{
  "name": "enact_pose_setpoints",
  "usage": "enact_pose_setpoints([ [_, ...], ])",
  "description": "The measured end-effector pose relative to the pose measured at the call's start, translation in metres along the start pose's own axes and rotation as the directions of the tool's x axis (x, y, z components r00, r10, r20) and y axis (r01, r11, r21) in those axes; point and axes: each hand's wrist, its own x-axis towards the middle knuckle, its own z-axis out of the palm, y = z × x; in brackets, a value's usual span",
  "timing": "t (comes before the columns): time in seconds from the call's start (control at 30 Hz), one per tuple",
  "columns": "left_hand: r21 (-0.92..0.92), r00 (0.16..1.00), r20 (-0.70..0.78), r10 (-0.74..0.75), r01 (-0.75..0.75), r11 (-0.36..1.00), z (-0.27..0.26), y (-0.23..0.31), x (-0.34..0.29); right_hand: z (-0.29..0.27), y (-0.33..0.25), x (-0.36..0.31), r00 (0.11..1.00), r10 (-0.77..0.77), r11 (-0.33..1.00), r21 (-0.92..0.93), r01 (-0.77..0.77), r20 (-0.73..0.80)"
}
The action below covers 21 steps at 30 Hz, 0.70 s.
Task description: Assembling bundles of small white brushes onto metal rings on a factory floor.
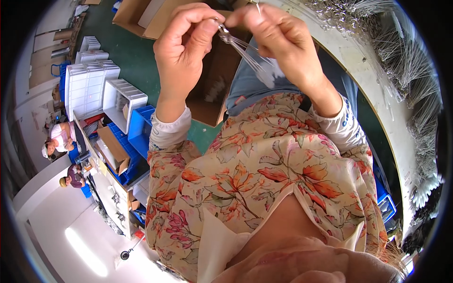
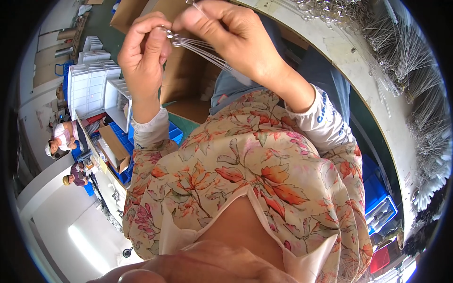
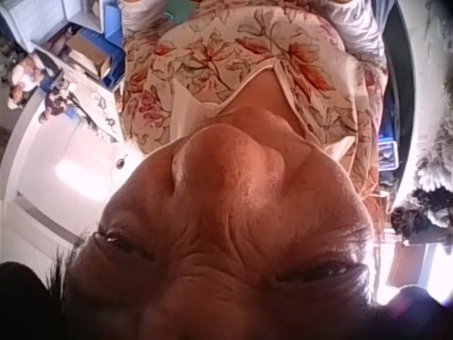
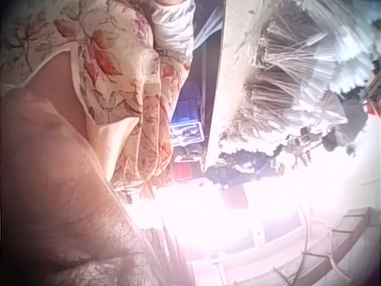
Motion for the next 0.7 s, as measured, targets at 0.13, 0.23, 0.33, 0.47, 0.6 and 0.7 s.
enact_pose_setpoints([
  [0.13, -0.194, 0.996, -0.074, -0.05, 0.035, 0.98, 0.001, -0.004, -0.002, -0.004, 0.008, 0.006, 0.921, -0.389, 0.89, -0.27, 0.367, -0.031],
  [0.23, -0.271, 0.989, -0.131, -0.064, 0.026, 0.962, 0.011, -0.006, -0.002, 0.003, 0.003, 0.003, 0.845, -0.534, 0.707, -0.556, 0.437, -0.014],
  [0.33, -0.178, 0.971, -0.23, -0.07, 0.029, 0.984, 0.021, -0.008, -0.004, 0.006, 0.024, 0.011, 0.638, -0.766, 0.583, -0.505, 0.636, -0.081],
  [0.47, -0.117, 0.958, -0.285, 0.013, -0.049, 0.992, 0.029, -0.015, -0.006, 0.002, 0.022, 0.005, 0.671, -0.74, 0.563, -0.587, 0.581, -0.046],
  [0.6, -0.025, 0.942, -0.329, 0.062, -0.075, 0.997, 0.037, -0.016, -0.006, 0.008, 0.022, 0.006, 0.663, -0.743, 0.595, -0.55, 0.586, -0.096],
  [0.7, -0.029, 0.925, -0.376, 0.049, -0.064, 0.998, 0.044, -0.017, -0.006, 0.007, 0.026, 0.002, 0.711, -0.689, 0.686, -0.442, 0.577, -0.14],
])
